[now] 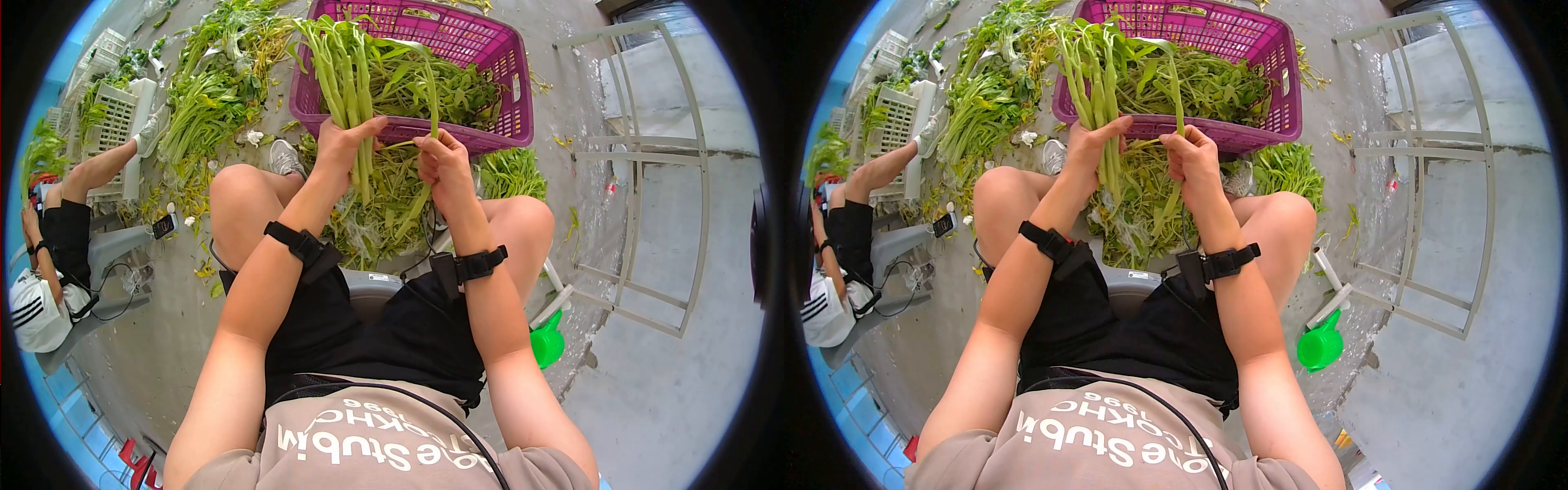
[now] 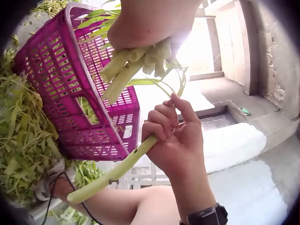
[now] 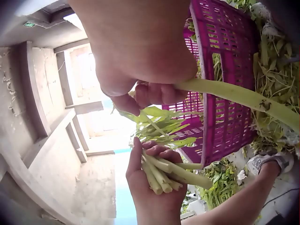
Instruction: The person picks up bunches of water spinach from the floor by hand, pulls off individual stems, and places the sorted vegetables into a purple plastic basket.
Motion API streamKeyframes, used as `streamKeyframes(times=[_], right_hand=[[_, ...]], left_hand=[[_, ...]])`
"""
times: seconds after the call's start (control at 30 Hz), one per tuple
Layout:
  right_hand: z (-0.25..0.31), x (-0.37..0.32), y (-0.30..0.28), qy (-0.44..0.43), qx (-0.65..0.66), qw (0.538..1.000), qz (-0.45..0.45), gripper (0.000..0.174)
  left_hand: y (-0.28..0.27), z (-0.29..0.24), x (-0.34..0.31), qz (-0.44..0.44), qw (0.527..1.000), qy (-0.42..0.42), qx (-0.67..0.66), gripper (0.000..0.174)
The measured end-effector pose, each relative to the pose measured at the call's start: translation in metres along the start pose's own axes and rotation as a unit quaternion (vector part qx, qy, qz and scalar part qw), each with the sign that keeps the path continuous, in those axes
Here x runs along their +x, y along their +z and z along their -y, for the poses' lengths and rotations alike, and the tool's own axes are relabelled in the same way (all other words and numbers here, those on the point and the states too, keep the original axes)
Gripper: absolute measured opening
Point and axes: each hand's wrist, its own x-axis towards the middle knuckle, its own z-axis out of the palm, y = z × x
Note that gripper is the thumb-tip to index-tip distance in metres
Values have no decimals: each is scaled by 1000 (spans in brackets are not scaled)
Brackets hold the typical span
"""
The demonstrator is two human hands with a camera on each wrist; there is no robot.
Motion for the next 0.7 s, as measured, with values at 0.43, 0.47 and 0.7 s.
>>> streamKeyframes(times=[0.43,0.47,0.7], right_hand=[[-7,3,0,-5,-20,999,29,12],[-6,3,0,-2,-18,999,39,11],[-2,0,2,9,5,998,61,11]], left_hand=[[-3,-1,0,-27,1000,1,-9,27],[-3,0,0,-26,1000,1,-16,27],[-3,0,1,-36,999,9,-27,22]])
